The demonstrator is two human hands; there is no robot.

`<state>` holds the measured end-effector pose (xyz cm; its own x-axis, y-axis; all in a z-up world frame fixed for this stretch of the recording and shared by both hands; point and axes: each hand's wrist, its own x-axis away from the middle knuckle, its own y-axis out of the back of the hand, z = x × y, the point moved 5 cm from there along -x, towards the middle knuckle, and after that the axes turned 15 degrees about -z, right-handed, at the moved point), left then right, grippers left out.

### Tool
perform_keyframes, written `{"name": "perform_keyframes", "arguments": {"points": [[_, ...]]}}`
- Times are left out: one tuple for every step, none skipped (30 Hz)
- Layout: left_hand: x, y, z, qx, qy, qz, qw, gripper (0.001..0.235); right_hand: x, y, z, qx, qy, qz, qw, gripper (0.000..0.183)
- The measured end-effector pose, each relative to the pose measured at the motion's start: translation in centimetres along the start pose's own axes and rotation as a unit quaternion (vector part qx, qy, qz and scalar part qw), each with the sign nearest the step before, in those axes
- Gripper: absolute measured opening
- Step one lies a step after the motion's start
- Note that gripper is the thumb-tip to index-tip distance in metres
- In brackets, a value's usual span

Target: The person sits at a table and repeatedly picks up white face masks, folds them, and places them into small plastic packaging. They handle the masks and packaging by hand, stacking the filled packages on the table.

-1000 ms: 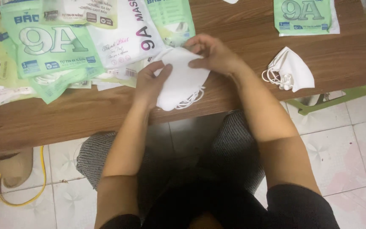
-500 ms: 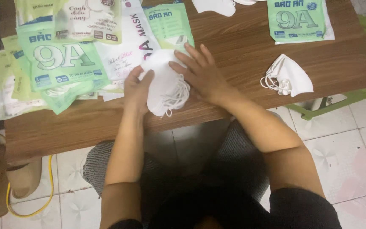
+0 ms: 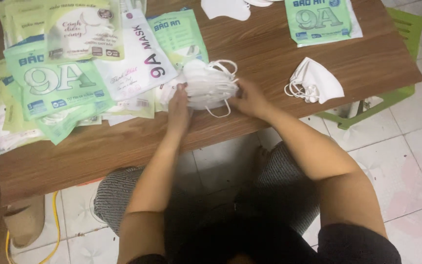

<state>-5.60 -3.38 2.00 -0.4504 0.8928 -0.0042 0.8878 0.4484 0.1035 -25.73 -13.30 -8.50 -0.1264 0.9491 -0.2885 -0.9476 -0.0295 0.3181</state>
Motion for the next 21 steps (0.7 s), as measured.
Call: {"name": "perform_keyframes", "arguments": {"points": [[-0.6, -0.7, 1.4, -0.001, -0.001, 0.003, 1.0, 0.074, 0.2, -0.3, 0.2, 0.0, -0.001, -0.003, 1.0, 0.039], [-1.1, -1.4, 3.1, -0.019, 0.011, 0.011, 1.0, 0.078, 0.4, -0.7, 0.2, 0.017, -0.023, 0.016, 0.999, 0.05], [-1.7, -2.1, 4.6, -0.036, 0.023, 0.018, 0.999, 0.083, 0.5, -1.2, 0.2, 0.035, -0.044, 0.035, 0.998, 0.062], [-1.4, -2.2, 4.4, -0.036, 0.021, 0.021, 0.999, 0.083, 0.7, -1.4, 0.6, 0.036, -0.044, 0.031, 0.998, 0.062], [-1.2, -2.1, 4.2, -0.023, 0.021, 0.01, 0.999, 0.08, 0.7, -1.6, 1.1, -0.028, -0.057, 0.012, 0.998, 0.053], [-1.0, -2.0, 3.9, -0.009, 0.021, 0.0, 1.0, 0.077, 0.7, -1.9, 1.5, -0.091, -0.069, -0.007, 0.993, 0.045], [-1.2, -2.1, 4.7, -0.01, 0.022, 0.001, 1.0, 0.077, 0.7, -1.3, 0.8, -0.091, -0.07, -0.009, 0.993, 0.045], [-1.4, -2.0, 5.4, -0.002, 0.011, -0.003, 1.0, 0.077, 0.6, -0.8, 0.3, -0.05, -0.047, -0.017, 0.998, 0.042], [-1.8, -2.0, 6.0, 0.007, -0.002, -0.009, 1.0, 0.077, 0.3, -0.2, -0.2, -0.008, -0.021, -0.025, 0.999, 0.041], [-1.4, -2.2, 5.4, 0.008, -0.003, -0.008, 1.0, 0.077, 0.3, 0.0, 0.7, -0.008, -0.021, -0.025, 0.999, 0.041], [-1.1, -2.4, 4.9, 0.024, 0.005, -0.01, 1.0, 0.077, 0.3, 0.1, 1.6, -0.013, -0.024, -0.018, 0.999, 0.038], [-0.8, -2.6, 4.3, 0.039, 0.013, -0.012, 0.999, 0.078, 0.3, 0.2, 2.5, -0.017, -0.027, -0.011, 0.999, 0.036], [-1.9, -2.6, 7.0, 0.04, 0.014, -0.012, 0.999, 0.078, 0.5, -0.1, 3.1, -0.017, -0.028, -0.011, 0.999, 0.036], [-2.9, -2.9, 9.8, 0.016, 0.026, 0.015, 0.999, 0.081, 0.7, -0.3, 4.0, 0.043, 0.004, -0.008, 0.999, 0.034], [-4.2, -3.4, 12.5, -0.007, 0.034, 0.044, 0.998, 0.085, 0.6, -0.5, 4.9, 0.102, 0.038, -0.007, 0.994, 0.032], [-3.5, -3.4, 9.5, -0.006, 0.033, 0.045, 0.998, 0.085, 0.1, 0.2, 4.6, 0.103, 0.039, -0.009, 0.994, 0.032], [-2.7, -3.2, 7.3, -0.021, 0.104, 0.033, 0.994, 0.092, -0.1, 0.6, 3.8, 0.052, -0.007, 0.024, 0.998, 0.037], [-1.7, -3.0, 5.1, -0.037, 0.176, 0.021, 0.984, 0.1, -0.3, 1.0, 3.0, 0.0, -0.052, 0.057, 0.997, 0.043], [-0.2, -2.9, 0.3, -0.036, 0.177, 0.022, 0.983, 0.1, -0.2, 1.7, 3.6, 0.002, -0.053, 0.058, 0.997, 0.043], [1.4, -2.4, -4.2, -0.053, 0.212, 0.004, 0.976, 0.103, -0.1, 2.1, 4.0, -0.008, -0.083, 0.085, 0.993, 0.045], [3.1, -1.9, -8.6, -0.071, 0.247, -0.014, 0.966, 0.106, 0.1, 2.3, 4.3, -0.02, -0.113, 0.113, 0.987, 0.048]]}}
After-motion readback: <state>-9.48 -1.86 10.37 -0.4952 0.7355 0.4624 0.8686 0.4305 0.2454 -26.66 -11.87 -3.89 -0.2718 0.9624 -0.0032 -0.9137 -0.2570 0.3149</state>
